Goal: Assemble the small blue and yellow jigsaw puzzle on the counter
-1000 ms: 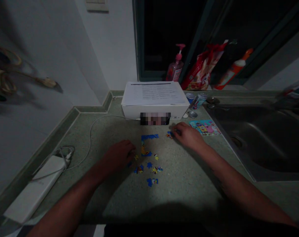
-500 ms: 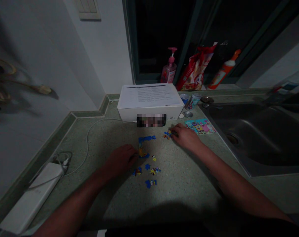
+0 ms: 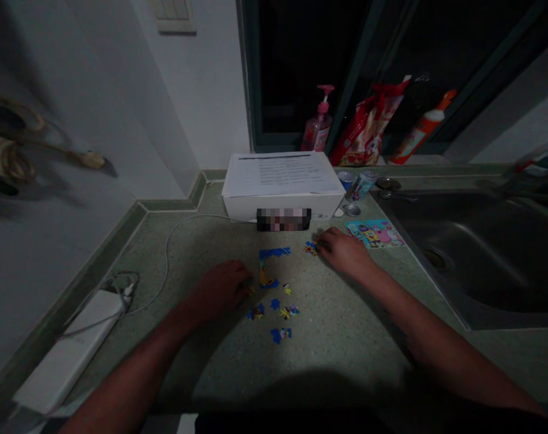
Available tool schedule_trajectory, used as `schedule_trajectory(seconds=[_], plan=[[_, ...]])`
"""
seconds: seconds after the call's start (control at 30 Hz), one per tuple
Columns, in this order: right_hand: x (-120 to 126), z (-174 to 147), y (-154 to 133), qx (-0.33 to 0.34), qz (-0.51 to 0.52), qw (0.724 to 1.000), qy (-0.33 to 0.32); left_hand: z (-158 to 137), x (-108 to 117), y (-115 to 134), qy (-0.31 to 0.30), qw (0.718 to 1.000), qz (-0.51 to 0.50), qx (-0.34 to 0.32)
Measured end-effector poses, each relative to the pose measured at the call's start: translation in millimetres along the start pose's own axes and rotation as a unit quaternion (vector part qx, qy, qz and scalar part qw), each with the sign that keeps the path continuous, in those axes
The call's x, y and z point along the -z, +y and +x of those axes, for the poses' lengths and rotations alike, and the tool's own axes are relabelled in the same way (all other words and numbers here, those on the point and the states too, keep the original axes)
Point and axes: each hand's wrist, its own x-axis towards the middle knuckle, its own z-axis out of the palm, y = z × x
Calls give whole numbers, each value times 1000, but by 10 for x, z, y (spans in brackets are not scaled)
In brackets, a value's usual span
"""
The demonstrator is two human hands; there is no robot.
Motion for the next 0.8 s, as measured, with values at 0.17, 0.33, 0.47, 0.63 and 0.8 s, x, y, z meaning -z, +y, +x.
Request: schedule_trajectory(seconds=[0.17,0.33,0.47,0.63,0.8], plan=[[-57,-64,-132,31,19,999,24,-10,47,-19,0,1000,-10,-3],[-68,-22,-318,74,61,995,-2,-7,91,-3,-6,999,10,44],[-99,125,-413,106,128,986,-6,13,95,12,-7,998,3,56],[-219,264,-571,153,179,972,-18,18,139,35,-8,998,4,69],[-294,356,-685,177,233,956,-22,21,121,-8,4,997,-26,68]])
